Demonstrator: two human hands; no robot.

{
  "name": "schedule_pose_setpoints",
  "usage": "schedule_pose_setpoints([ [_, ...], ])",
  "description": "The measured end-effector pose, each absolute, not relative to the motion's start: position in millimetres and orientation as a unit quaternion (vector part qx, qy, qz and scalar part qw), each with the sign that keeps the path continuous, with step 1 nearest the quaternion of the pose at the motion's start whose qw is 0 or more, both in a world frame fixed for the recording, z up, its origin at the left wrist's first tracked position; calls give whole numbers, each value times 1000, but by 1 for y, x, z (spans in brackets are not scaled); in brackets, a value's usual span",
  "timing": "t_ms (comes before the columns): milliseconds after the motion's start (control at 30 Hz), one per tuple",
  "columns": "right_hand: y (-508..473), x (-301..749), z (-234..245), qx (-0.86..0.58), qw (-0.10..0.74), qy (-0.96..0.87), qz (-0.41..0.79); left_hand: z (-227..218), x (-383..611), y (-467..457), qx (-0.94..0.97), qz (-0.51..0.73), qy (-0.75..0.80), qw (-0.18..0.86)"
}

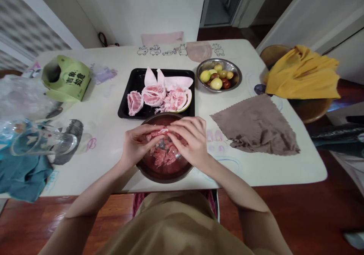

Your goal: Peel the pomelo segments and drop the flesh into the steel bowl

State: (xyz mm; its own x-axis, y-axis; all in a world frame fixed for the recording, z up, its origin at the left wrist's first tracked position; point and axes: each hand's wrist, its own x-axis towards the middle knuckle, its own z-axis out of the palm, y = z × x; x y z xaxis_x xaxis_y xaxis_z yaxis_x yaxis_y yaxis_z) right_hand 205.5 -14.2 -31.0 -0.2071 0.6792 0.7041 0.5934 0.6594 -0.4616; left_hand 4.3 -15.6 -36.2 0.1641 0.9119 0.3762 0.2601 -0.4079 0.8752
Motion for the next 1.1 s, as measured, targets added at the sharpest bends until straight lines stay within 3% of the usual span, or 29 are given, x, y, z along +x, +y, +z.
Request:
schedule_pose_setpoints([
  [133,-23,198,-30,-418,487,-765,-50,-37,5,-25,683,492,438,316],
  [600,-32,179,-29,-463,484,-735,-106,-36,9,-39,667,496,440,341],
  [867,-36,175,-26,-468,506,-713,-125,-43,15,-47,638,570,393,337],
  [1100,-39,173,-27,-478,478,-712,-192,-44,16,-46,656,585,378,292],
])
